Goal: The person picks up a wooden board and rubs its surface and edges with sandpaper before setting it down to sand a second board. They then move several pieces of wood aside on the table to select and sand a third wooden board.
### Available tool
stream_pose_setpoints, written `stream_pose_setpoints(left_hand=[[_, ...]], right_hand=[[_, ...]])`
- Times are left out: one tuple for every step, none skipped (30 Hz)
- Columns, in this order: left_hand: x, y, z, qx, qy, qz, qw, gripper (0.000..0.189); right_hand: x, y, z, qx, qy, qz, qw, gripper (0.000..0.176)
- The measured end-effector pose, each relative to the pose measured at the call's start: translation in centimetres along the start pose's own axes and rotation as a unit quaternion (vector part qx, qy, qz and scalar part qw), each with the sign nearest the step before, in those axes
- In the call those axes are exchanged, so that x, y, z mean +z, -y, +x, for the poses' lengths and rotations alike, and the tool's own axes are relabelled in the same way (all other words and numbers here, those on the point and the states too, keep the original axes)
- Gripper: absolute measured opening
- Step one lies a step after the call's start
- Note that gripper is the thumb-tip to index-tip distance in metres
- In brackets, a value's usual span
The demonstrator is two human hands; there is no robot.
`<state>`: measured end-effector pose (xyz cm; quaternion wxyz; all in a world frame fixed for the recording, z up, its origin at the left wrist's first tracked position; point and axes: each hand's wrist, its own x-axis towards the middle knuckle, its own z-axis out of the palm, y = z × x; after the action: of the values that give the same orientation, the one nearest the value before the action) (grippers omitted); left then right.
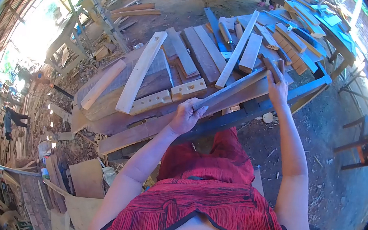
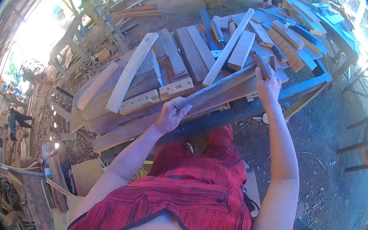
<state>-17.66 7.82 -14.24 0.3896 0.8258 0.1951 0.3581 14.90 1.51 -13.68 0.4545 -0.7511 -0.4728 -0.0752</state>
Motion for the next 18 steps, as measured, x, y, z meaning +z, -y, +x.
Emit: stream_pose_setpoints(left_hand=[[0.0, -0.1, 0.0, -0.013, -0.002, -0.008, 1.0, 0.008], [-0.1, 0.0, 0.0, -0.012, 0.0, -0.008, 1.0, 0.008], [-0.1, 0.1, 0.0, 0.01, 0.005, 0.02, 1.0, 0.008], [-0.1, 0.3, 0.0, 0.031, 0.01, 0.047, 0.998, 0.009], [-0.1, 0.6, -0.1, 0.029, 0.013, 0.047, 0.998, 0.009], [-0.2, 1.0, -0.2, 0.029, 0.016, 0.059, 0.998, 0.01], [-0.1, 1.4, -0.3, 0.031, 0.019, 0.072, 0.997, 0.012], [0.5, 1.6, -0.4, 0.032, 0.023, 0.071, 0.997, 0.012], [1.3, 1.5, -0.7, -0.035, -0.01, -0.137, 0.99, 0.012], [1.7, 1.6, -0.8, -0.102, -0.043, -0.337, 0.935, 0.013], [1.3, 1.7, -0.6, -0.102, -0.042, -0.335, 0.936, 0.013], [0.4, 1.7, -0.3, -0.013, -0.011, -0.137, 0.99, 0.013], [-0.2, 1.6, -0.1, 0.077, 0.019, 0.068, 0.995, 0.014], [-0.4, 1.2, 0.0, 0.078, 0.017, 0.068, 0.994, 0.014], [-0.4, 0.6, 0.0, 0.04, 0.021, 0.053, 0.998, 0.014], [-0.3, 0.3, -0.1, 0.003, 0.025, 0.037, 0.999, 0.014], [-0.1, 0.3, 0.0, 0.003, 0.023, 0.036, 0.999, 0.014], [0.0, 0.3, 0.0, 0.021, 0.011, 0.033, 0.999, 0.011]], right_hand=[[0.2, 0.7, -0.6, 0.023, 0.004, -0.06, 0.998, 0.038], [0.3, 2.1, -1.3, 0.009, 0.012, -0.066, 0.998, 0.038], [0.4, 3.5, -2.0, -0.006, 0.02, -0.073, 0.997, 0.038], [0.8, 5.9, -3.5, -0.074, 0.016, -0.05, 0.996, 0.04], [1.2, 8.4, -5.4, -0.14, 0.013, -0.026, 0.99, 0.043], [1.1, 10.6, -6.7, -0.216, 0.057, 0.025, 0.974, 0.049], [1.6, 12.0, -8.6, -0.249, 0.08, 0.073, 0.963, 0.052], [1.3, 13.9, -9.5, -0.263, 0.107, 0.073, 0.956, 0.054], [1.3, 14.6, -10.2, -0.276, 0.109, 0.061, 0.953, 0.055], [1.3, 14.9, -10.5, -0.29, 0.111, 0.05, 0.949, 0.055], [1.3, 14.4, -10.2, -0.29, 0.109, 0.051, 0.95, 0.055], [1.3, 13.2, -9.5, -0.297, 0.108, 0.052, 0.947, 0.055], [1.3, 11.8, -8.6, -0.304, 0.106, 0.053, 0.945, 0.054], [1.5, 10.0, -7.5, -0.289, 0.075, 0.055, 0.953, 0.054], [1.1, 8.6, -5.8, -0.282, 0.055, 0.025, 0.958, 0.053], [0.3, 7.5, -4.3, -0.236, 0.048, 0.039, 0.97, 0.053], [0.3, 5.3, -2.9, -0.199, 0.015, 0.015, 0.98, 0.048], [0.9, 2.0, -1.3, -0.146, 0.003, -0.029, 0.989, 0.043]])
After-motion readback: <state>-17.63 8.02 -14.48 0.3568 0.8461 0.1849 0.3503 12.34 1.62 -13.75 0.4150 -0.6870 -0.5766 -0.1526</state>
